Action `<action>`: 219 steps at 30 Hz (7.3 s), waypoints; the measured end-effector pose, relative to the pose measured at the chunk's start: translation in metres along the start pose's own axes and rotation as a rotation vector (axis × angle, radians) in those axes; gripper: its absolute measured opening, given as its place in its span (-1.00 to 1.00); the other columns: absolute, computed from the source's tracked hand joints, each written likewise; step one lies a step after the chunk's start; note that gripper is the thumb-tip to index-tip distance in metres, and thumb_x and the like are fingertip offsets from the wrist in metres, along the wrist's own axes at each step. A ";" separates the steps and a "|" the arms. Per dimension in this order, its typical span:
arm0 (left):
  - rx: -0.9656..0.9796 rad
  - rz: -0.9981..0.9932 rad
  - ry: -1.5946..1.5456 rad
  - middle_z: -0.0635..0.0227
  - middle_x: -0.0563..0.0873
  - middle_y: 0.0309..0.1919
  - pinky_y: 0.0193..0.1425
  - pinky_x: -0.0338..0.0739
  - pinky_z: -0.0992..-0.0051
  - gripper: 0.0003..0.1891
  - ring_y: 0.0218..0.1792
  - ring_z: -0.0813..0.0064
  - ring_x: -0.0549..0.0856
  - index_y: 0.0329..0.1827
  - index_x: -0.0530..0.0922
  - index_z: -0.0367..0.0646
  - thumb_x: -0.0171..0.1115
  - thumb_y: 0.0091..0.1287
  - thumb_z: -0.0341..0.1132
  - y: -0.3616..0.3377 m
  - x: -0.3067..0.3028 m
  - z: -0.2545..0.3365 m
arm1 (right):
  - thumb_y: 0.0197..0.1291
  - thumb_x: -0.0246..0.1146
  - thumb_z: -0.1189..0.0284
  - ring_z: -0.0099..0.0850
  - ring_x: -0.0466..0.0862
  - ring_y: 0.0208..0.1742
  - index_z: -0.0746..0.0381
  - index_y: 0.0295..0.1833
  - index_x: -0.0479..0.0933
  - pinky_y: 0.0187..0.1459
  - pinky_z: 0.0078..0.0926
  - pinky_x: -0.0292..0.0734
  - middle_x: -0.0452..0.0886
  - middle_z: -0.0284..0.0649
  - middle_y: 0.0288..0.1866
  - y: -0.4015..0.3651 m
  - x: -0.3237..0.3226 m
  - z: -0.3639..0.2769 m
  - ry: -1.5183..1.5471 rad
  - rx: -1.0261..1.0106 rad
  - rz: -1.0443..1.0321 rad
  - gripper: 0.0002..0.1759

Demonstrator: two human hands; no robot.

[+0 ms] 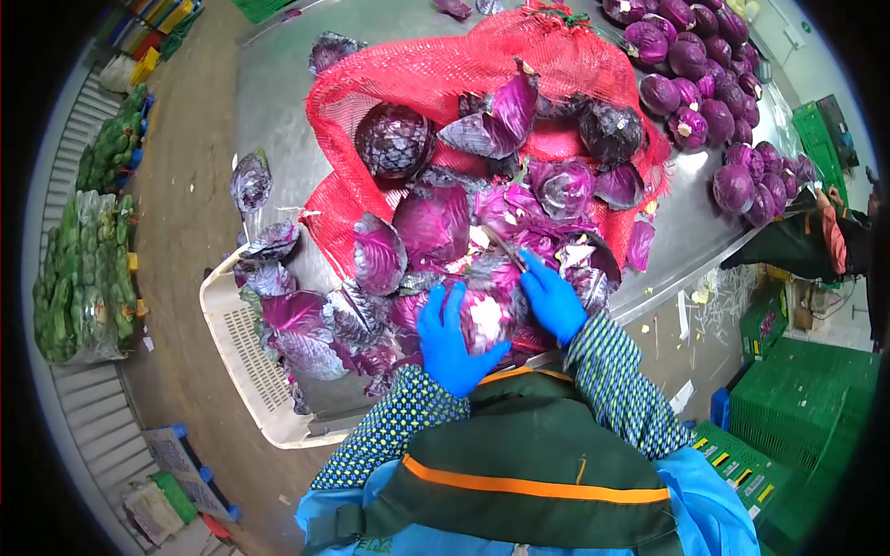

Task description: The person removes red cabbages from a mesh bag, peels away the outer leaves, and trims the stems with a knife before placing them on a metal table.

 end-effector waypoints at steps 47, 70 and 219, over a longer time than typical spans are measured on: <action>0.593 -0.564 -0.211 0.04 0.15 0.40 0.43 0.07 0.09 0.04 0.41 0.01 0.15 0.43 0.18 -0.06 0.58 -0.18 -0.16 0.022 -0.089 0.113 | 0.37 -0.06 0.07 -0.31 0.56 0.14 0.29 0.30 0.29 0.13 -0.34 0.51 0.45 -0.05 0.24 -0.035 0.028 -0.074 1.199 0.657 -0.837 -0.41; -0.199 0.020 -0.139 -0.08 0.22 0.28 0.38 0.09 0.07 0.05 0.31 -0.02 0.21 0.40 0.04 -0.25 0.52 -0.10 -0.08 0.028 -0.003 -0.018 | 0.24 0.09 0.39 -0.10 0.53 -0.38 -0.11 0.38 0.25 -0.37 -0.14 0.48 0.45 -0.05 -0.33 -0.011 -0.012 -0.075 -0.425 -0.147 -0.102 -0.43; -0.060 -0.143 -0.066 -0.07 0.22 0.30 0.41 0.14 0.12 0.14 0.35 -0.05 0.20 0.38 0.13 -0.25 0.61 -0.27 -0.03 0.047 -0.080 0.044 | 0.22 0.19 0.16 -0.43 0.58 0.07 0.22 0.34 0.22 -0.28 -0.59 0.58 0.54 -0.18 0.07 0.053 -0.024 -0.068 1.173 0.391 -0.359 -0.34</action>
Point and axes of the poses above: each hand's wrist, its own y-axis towards the middle knuckle, its own x-axis out of the palm, z = x × y, the point moved 9 cm from there along y, towards the middle knuckle
